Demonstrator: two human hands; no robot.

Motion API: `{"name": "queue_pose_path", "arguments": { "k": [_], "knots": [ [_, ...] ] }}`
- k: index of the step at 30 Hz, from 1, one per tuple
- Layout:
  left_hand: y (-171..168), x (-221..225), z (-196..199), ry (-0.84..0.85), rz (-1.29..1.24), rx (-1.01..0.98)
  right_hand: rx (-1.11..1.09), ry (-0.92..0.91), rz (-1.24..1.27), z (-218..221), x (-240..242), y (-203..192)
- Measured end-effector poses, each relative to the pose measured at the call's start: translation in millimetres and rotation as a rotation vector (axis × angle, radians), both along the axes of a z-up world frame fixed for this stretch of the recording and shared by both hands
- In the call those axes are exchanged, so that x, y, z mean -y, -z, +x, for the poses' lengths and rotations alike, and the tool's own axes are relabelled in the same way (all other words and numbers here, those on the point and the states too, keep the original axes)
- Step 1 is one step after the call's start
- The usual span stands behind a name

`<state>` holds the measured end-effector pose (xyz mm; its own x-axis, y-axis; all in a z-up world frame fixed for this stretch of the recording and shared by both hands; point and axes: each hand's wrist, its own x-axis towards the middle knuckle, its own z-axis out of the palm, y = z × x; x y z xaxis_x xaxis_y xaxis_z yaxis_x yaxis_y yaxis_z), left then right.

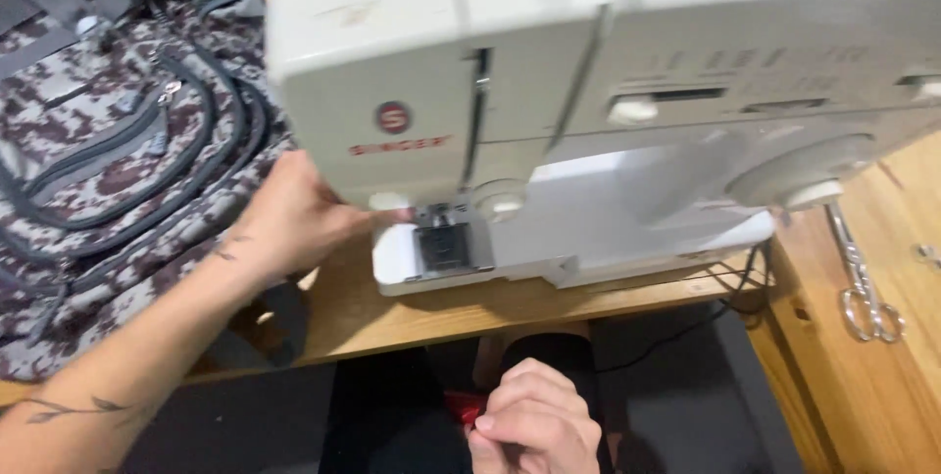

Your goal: Trimming loose threads from a camouflage backpack and inspecting the seams at a sewing workstation.

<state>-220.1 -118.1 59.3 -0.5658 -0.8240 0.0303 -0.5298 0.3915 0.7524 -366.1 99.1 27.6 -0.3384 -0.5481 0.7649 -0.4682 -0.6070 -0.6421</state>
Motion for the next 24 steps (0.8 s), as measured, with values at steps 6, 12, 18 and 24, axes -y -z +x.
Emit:
{"name": "queue_pose_path", "arguments": {
  "k": [6,12,18,24],
  "knots": [
    [-5.5,14.9,-41.7,0.045,-0.081,0.055,0.025,0.023,0.021,-24.7,-10.0,3.8],
    [-21.3,36.2,-63.7,0.063,-0.194,0.133,0.056,0.064,0.009,-48.0,-19.1,14.6],
    [-27.3,65.7,-62.0,0.063,-0.284,0.226,0.067,0.119,0.053,-52.2,-22.8,20.4],
    [-40.8,57.7,-48.8,0.061,-0.349,0.315,0.097,0.096,0.119,-40.6,-25.2,11.1]
  ]
}}
